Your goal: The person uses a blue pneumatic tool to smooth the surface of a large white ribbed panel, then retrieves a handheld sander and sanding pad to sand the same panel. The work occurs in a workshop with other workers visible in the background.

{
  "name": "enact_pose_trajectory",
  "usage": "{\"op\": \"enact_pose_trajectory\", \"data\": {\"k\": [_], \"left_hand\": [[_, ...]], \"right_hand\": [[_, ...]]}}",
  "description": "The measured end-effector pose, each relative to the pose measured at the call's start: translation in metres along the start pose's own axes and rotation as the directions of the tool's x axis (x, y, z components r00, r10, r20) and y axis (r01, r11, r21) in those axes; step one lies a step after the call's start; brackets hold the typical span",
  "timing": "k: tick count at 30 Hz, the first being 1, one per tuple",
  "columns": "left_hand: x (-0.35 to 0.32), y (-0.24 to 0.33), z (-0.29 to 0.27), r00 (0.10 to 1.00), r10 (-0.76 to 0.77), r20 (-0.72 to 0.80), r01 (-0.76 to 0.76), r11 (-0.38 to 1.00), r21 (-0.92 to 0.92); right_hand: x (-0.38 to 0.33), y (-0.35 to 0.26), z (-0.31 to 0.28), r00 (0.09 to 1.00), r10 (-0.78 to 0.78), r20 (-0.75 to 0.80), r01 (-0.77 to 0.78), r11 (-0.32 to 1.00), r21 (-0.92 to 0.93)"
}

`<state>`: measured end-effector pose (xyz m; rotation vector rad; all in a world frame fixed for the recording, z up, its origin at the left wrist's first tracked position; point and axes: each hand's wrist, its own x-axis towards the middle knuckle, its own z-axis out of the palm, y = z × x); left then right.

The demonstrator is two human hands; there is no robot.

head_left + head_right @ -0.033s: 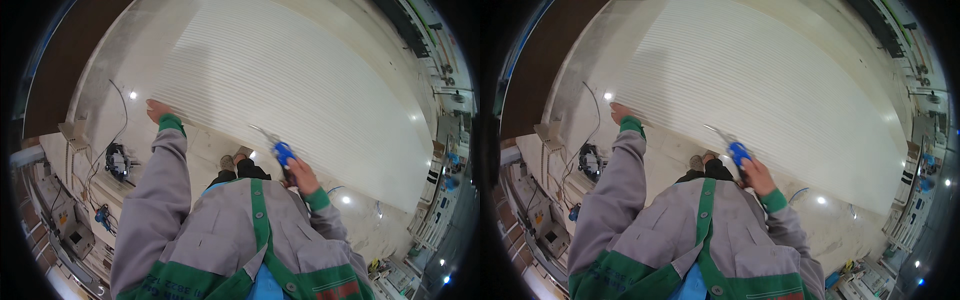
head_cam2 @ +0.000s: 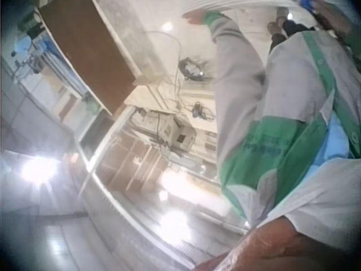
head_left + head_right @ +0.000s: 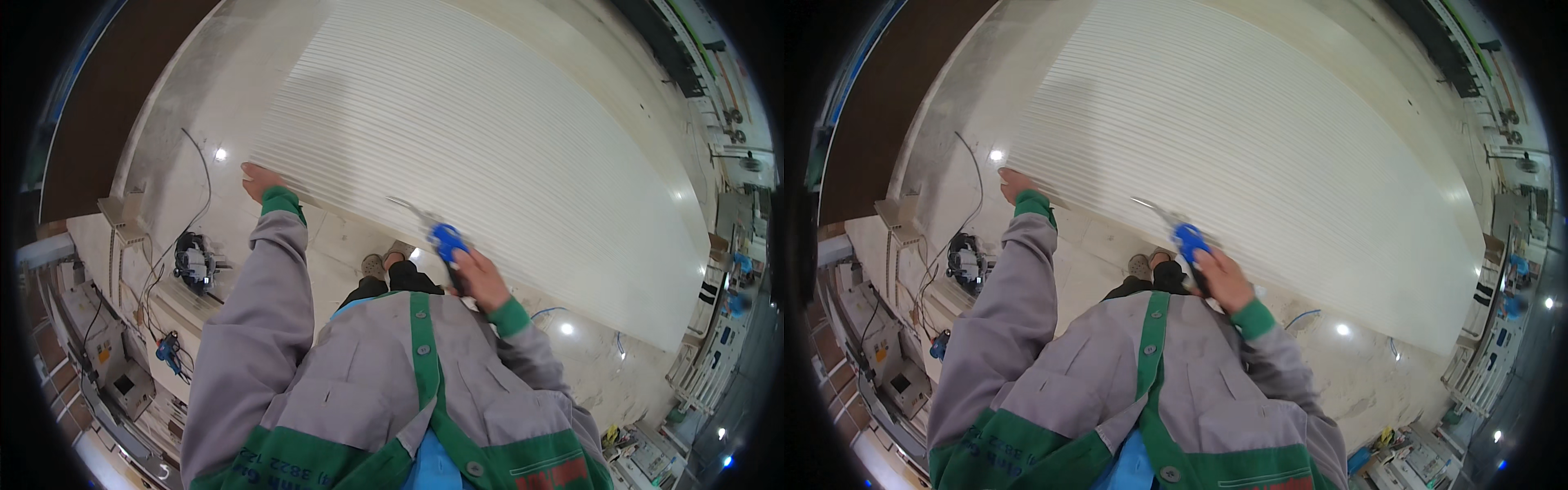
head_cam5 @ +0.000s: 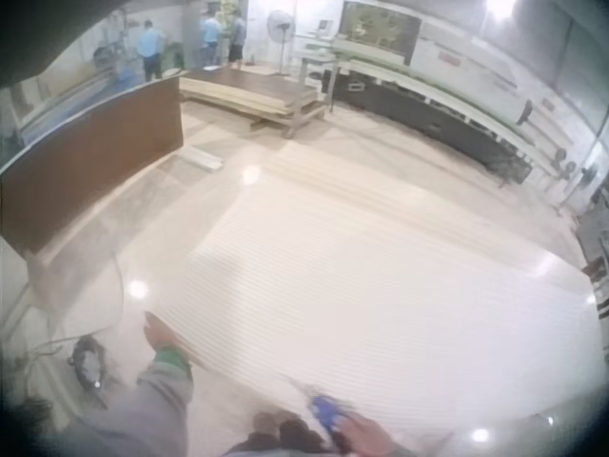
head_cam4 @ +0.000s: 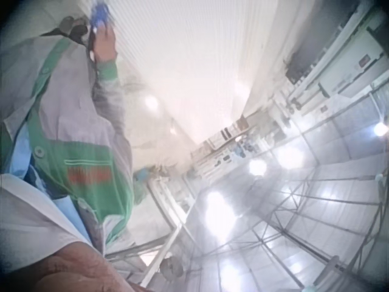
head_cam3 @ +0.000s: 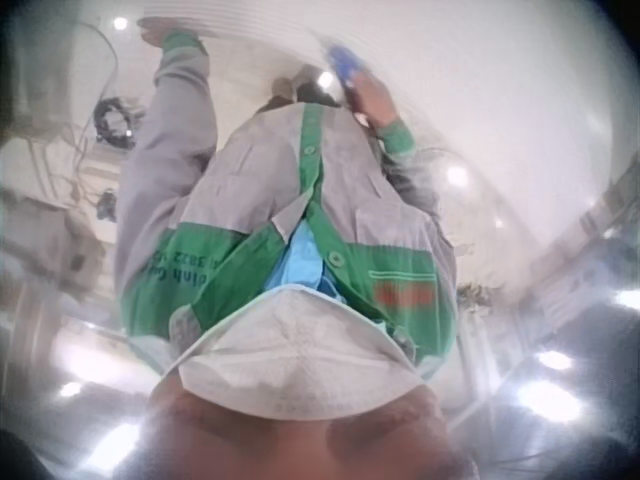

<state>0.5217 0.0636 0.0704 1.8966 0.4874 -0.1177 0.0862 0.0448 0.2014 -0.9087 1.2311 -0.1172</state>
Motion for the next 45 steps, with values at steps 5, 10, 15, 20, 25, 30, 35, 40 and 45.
{"op": "enact_pose_trajectory", "data": {"k": [5,10,15,20,25,30,35,40,45], "left_hand": [[0.022,0.004,0.011,0.999,-0.046,0.024,0.046,0.999,0.012],[0.028,-0.005,0.011,0.997,0.056,0.053,-0.062,0.992,0.109],[0.029,-0.005,0.014,1.000,0.019,-0.012,-0.017,0.985,0.169],[0.030,-0.005,0.014,0.995,-0.094,0.045,0.093,0.995,0.020],[0.033,-0.006,0.012,0.981,-0.159,0.111,0.175,0.973,-0.148],[0.034,-0.010,0.015,0.994,-0.095,0.056,0.096,0.995,-0.019],[0.032,-0.008,0.017,1.000,-0.022,0.008,0.021,0.994,0.108],[0.026,0.000,0.013,0.998,-0.030,0.053,0.025,0.996,0.089],[0.030,-0.001,0.015,0.998,-0.012,0.061,0.004,0.992,0.129]], "right_hand": [[0.105,-0.062,0.110,0.952,-0.148,0.268,0.208,0.955,-0.210],[0.094,-0.050,0.062,0.930,-0.284,0.233,0.356,0.855,-0.377],[-0.015,0.000,-0.084,0.999,-0.023,0.030,0.027,0.986,-0.162],[-0.094,0.026,-0.155,0.957,0.204,-0.208,-0.165,0.968,0.190],[-0.060,0.024,-0.134,0.968,0.173,-0.183,-0.135,0.969,0.205],[0.018,-0.021,-0.055,1.000,-0.018,0.002,0.019,0.998,-0.065],[0.094,-0.086,0.060,0.954,-0.225,0.197,0.294,0.827,-0.480],[0.122,-0.127,0.138,0.906,-0.313,0.285,0.422,0.620,-0.661],[0.095,-0.110,0.086,0.914,-0.347,0.211,0.392,0.612,-0.687]]}}
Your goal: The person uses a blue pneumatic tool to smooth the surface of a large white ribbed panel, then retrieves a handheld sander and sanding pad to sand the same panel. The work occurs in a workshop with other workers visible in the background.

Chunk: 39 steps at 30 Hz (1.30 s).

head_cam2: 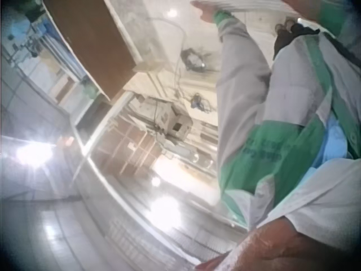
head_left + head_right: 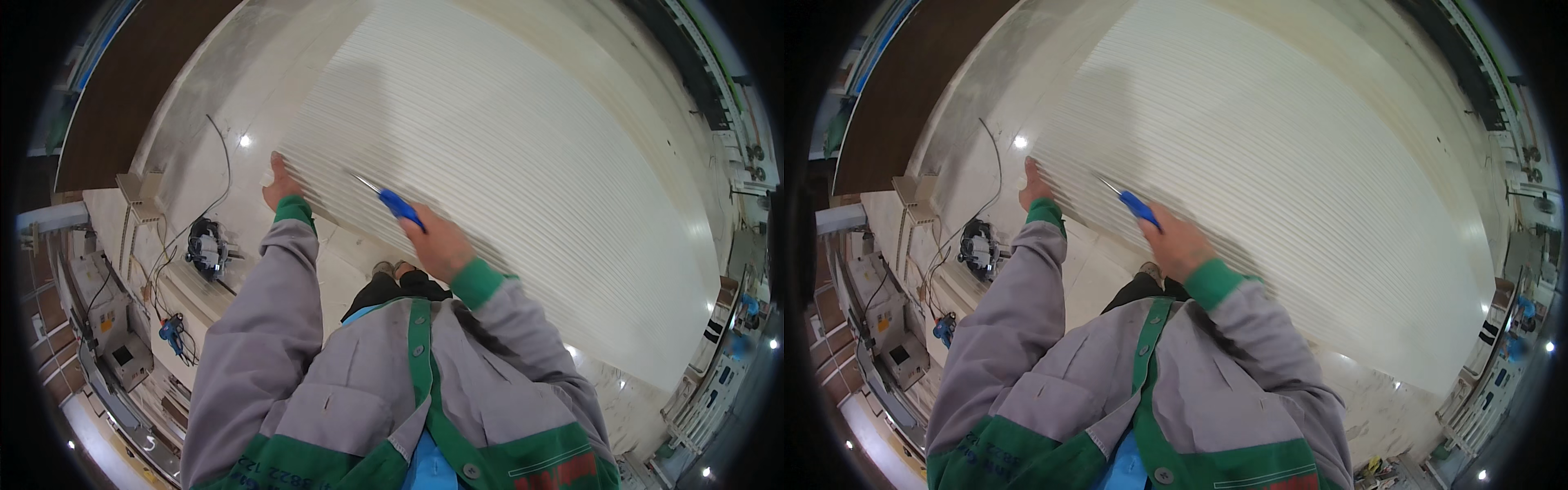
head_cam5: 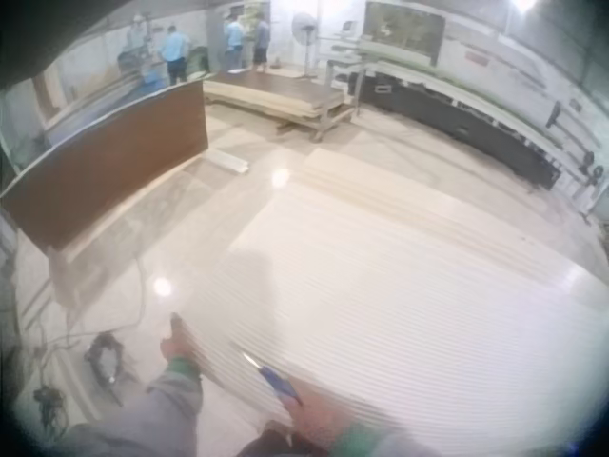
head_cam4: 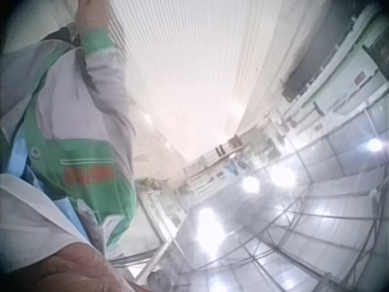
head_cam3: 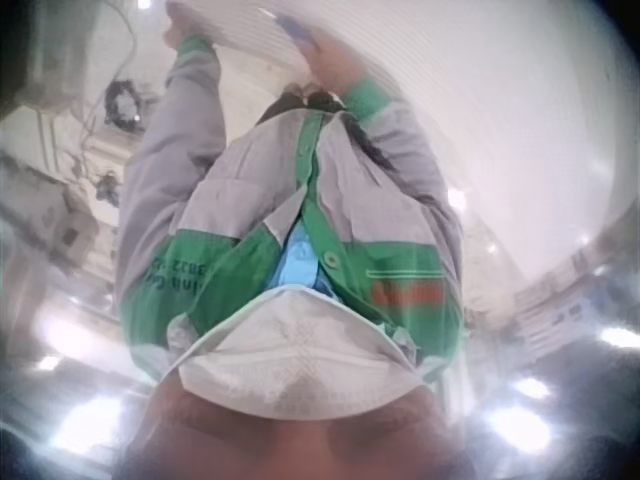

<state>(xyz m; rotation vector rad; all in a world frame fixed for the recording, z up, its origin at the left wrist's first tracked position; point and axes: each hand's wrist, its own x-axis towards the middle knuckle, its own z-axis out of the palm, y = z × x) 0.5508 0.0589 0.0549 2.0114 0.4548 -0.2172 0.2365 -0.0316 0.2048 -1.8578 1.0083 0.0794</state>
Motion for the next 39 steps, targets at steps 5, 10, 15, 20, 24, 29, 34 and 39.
{"op": "enact_pose_trajectory", "data": {"k": [5,10,15,20,24,29,34,39], "left_hand": [[0.006,-0.007,0.002,0.999,0.022,0.033,-0.020,0.999,-0.048],[0.001,-0.007,-0.001,0.996,0.034,0.081,-0.022,0.989,-0.149],[0.002,-0.003,0.002,0.997,-0.066,0.040,0.069,0.996,-0.065],[0.003,-0.007,0.003,0.998,0.034,0.053,-0.025,0.987,-0.159],[0.003,-0.008,0.003,0.997,0.066,0.049,-0.060,0.991,-0.121],[0.006,-0.007,0.004,1.000,-0.004,-0.019,0.004,1.000,-0.015],[-0.001,-0.002,-0.001,0.998,0.060,-0.027,-0.061,0.997,-0.041],[-0.014,0.007,-0.005,0.996,0.084,0.010,-0.082,0.989,-0.123]], "right_hand": [[-0.119,0.086,-0.058,0.964,0.258,-0.070,-0.245,0.957,0.155],[-0.226,0.131,-0.102,0.862,0.497,-0.101,-0.426,0.817,0.390],[-0.265,0.145,-0.117,0.754,0.647,-0.117,-0.437,0.626,0.646],[-0.208,0.138,-0.096,0.855,0.516,-0.047,-0.380,0.686,0.620],[-0.134,0.101,-0.080,0.937,0.349,0.006,-0.310,0.825,0.472],[-0.040,0.034,-0.042,0.985,0.169,0.031,-0.171,0.941,0.291],[0.050,-0.029,0.007,0.999,-0.015,0.034,0.013,0.998,0.060],[0.112,-0.075,0.046,0.983,-0.181,-0.016,0.180,0.983,-0.042]]}}
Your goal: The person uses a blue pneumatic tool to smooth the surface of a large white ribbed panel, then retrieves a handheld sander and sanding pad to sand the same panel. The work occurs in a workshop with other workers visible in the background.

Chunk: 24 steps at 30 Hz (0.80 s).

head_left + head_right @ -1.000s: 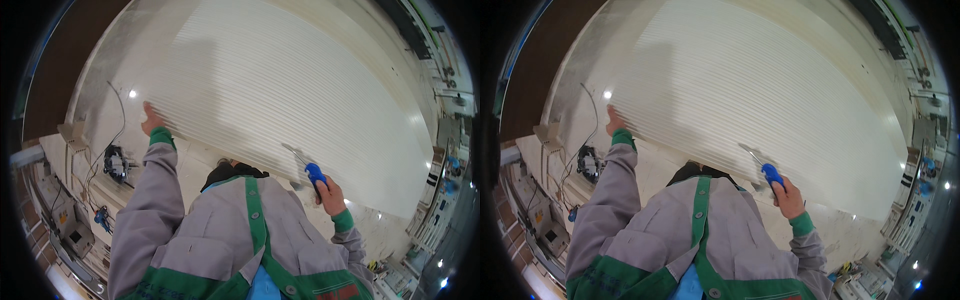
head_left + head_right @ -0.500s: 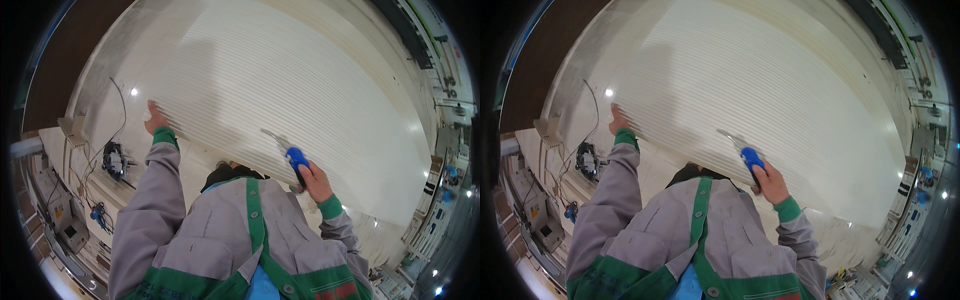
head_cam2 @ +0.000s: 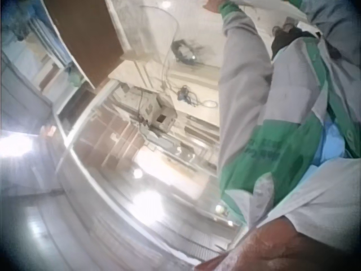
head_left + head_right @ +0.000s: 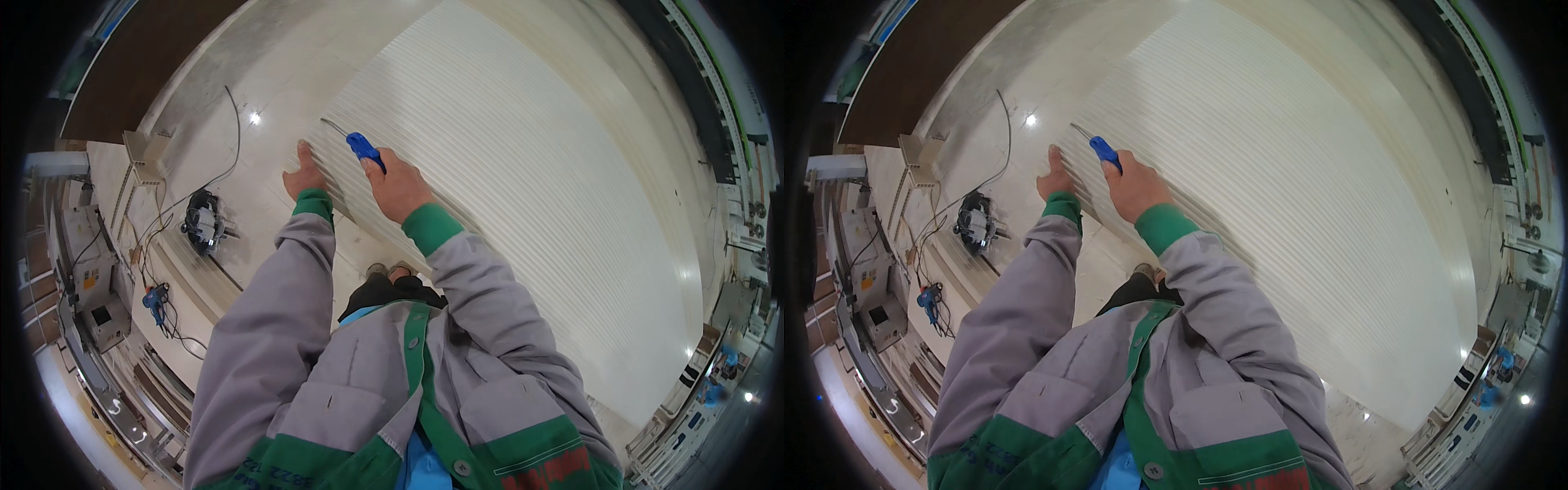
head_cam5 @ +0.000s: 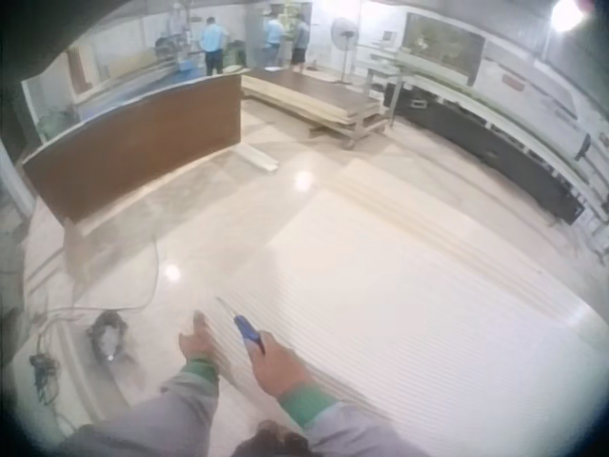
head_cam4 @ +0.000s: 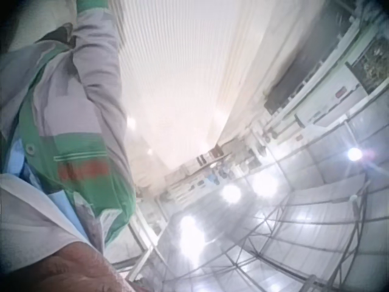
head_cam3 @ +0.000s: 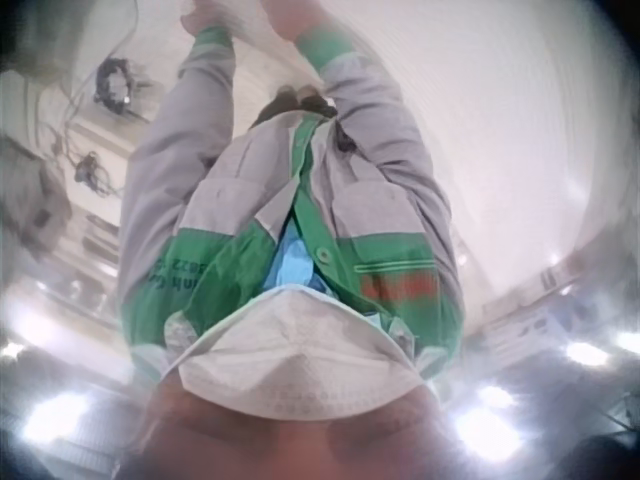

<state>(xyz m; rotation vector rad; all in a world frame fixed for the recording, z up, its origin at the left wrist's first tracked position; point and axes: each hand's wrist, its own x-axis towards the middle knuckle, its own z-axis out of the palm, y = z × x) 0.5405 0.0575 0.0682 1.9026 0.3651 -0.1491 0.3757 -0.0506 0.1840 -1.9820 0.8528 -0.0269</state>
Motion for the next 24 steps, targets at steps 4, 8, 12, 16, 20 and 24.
{"op": "enact_pose_trajectory", "data": {"k": [4,8,12,16,20,24], "left_hand": [[0.002,0.002,0.001,0.999,-0.009,-0.043,0.012,0.998,0.065],[0.010,-0.007,0.005,0.995,-0.058,-0.084,0.069,0.987,0.142],[0.016,-0.017,0.007,0.999,-0.011,-0.033,0.012,0.999,0.030],[0.017,-0.018,0.008,1.000,-0.013,-0.001,0.013,1.000,0.008],[0.011,-0.012,0.005,0.998,-0.044,0.039,0.044,0.999,0.012],[0.007,-0.006,0.004,0.993,-0.117,0.031,0.117,0.993,-0.006]], "right_hand": [[-0.013,0.006,-0.009,0.994,0.101,0.033,-0.102,0.995,0.022],[-0.096,0.055,-0.055,0.981,0.193,0.018,-0.193,0.980,0.043],[-0.215,0.114,-0.101,0.922,0.379,-0.076,-0.365,0.919,0.150],[-0.322,0.149,-0.154,0.807,0.587,-0.065,-0.538,0.776,0.329],[-0.383,0.158,-0.188,0.684,0.726,-0.066,-0.564,0.585,0.583],[-0.361,0.161,-0.171,0.705,0.706,-0.060,-0.504,0.559,0.658]]}}
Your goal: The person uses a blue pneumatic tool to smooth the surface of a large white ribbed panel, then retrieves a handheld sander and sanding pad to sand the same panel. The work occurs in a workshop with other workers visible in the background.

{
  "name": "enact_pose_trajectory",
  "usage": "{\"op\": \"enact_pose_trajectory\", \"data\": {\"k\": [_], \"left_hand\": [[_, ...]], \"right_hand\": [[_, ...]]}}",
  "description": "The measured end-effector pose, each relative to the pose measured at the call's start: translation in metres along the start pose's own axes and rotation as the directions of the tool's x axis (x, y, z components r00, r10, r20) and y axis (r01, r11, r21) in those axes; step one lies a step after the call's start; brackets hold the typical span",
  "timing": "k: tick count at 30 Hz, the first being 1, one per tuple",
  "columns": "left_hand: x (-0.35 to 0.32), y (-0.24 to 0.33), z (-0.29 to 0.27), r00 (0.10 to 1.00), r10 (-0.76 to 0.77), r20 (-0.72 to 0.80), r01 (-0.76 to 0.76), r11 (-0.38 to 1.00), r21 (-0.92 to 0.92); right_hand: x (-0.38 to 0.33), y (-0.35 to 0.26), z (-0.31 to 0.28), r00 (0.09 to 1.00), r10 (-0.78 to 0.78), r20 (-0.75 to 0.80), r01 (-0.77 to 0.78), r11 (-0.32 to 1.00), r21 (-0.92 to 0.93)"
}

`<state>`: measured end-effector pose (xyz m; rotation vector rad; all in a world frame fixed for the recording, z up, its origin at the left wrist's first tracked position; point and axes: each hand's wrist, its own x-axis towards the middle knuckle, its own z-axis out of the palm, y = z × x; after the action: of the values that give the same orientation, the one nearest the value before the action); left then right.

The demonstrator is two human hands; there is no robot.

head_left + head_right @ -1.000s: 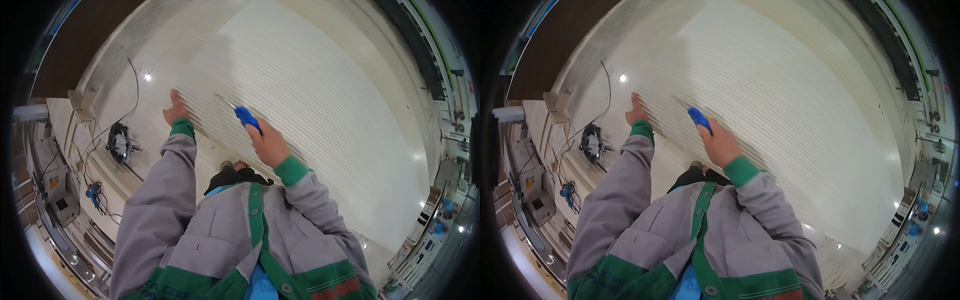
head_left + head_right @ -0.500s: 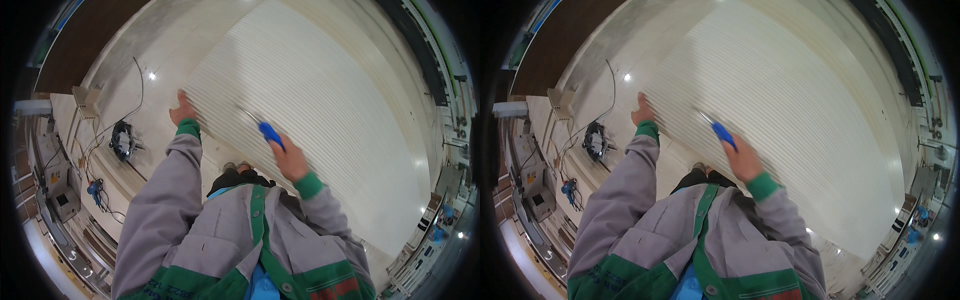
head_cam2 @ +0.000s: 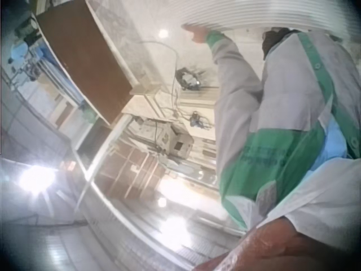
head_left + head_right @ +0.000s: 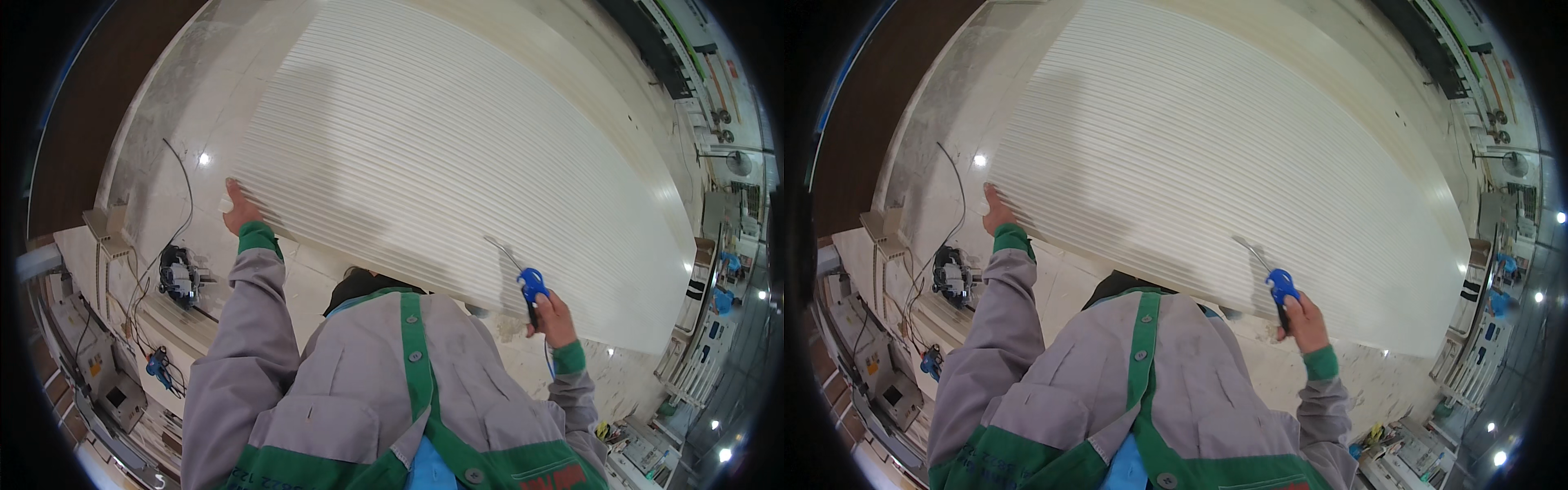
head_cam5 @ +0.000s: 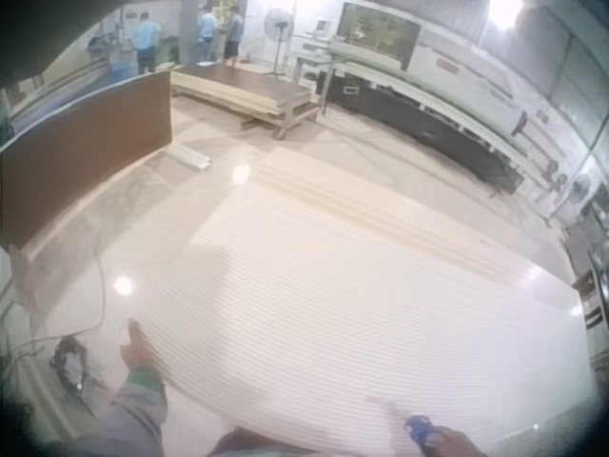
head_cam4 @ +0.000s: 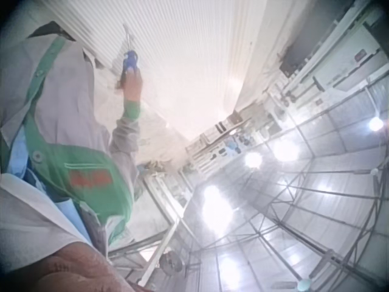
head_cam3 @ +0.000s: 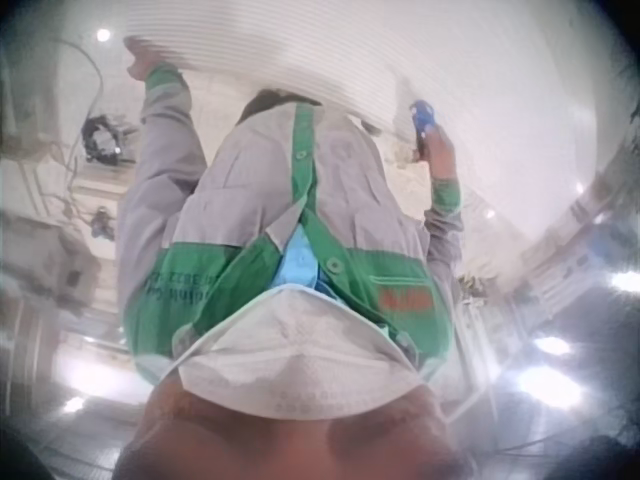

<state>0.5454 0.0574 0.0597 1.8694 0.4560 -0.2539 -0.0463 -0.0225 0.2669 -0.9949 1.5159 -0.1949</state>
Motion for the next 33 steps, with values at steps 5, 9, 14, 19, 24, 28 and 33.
{"op": "enact_pose_trajectory", "data": {"k": [5,9,14,19,24,28,33], "left_hand": [[-0.001,-0.002,0.001,0.993,0.108,-0.054,-0.107,0.994,0.019],[0.001,-0.006,0.000,0.992,0.122,0.001,-0.122,0.992,-0.038],[0.007,-0.007,0.000,0.992,0.106,-0.073,-0.101,0.992,0.072],[0.008,-0.004,0.000,0.991,0.089,-0.101,-0.068,0.980,0.188],[0.001,0.000,-0.003,0.997,0.068,-0.043,-0.064,0.993,0.096],[-0.003,0.001,-0.003,0.994,0.102,-0.026,-0.102,0.995,0.021],[-0.001,-0.003,0.000,0.996,0.077,-0.048,-0.076,0.997,0.011]], "right_hand": [[0.053,-0.041,0.088,0.976,-0.107,0.191,0.136,0.980,-0.147],[0.095,-0.094,0.192,0.916,-0.219,0.337,0.333,0.883,-0.331],[0.136,-0.149,0.335,0.778,-0.441,0.448,0.618,0.665,-0.419],[0.135,-0.163,0.344,0.791,-0.403,0.462,0.607,0.619,-0.499],[0.101,-0.106,0.214,0.872,-0.357,0.336,0.488,0.691,-0.533],[0.058,-0.065,0.125,0.936,-0.294,0.194,0.352,0.767,-0.537],[0.056,-0.052,0.122,0.940,-0.267,0.212,0.334,0.844,-0.419]]}}
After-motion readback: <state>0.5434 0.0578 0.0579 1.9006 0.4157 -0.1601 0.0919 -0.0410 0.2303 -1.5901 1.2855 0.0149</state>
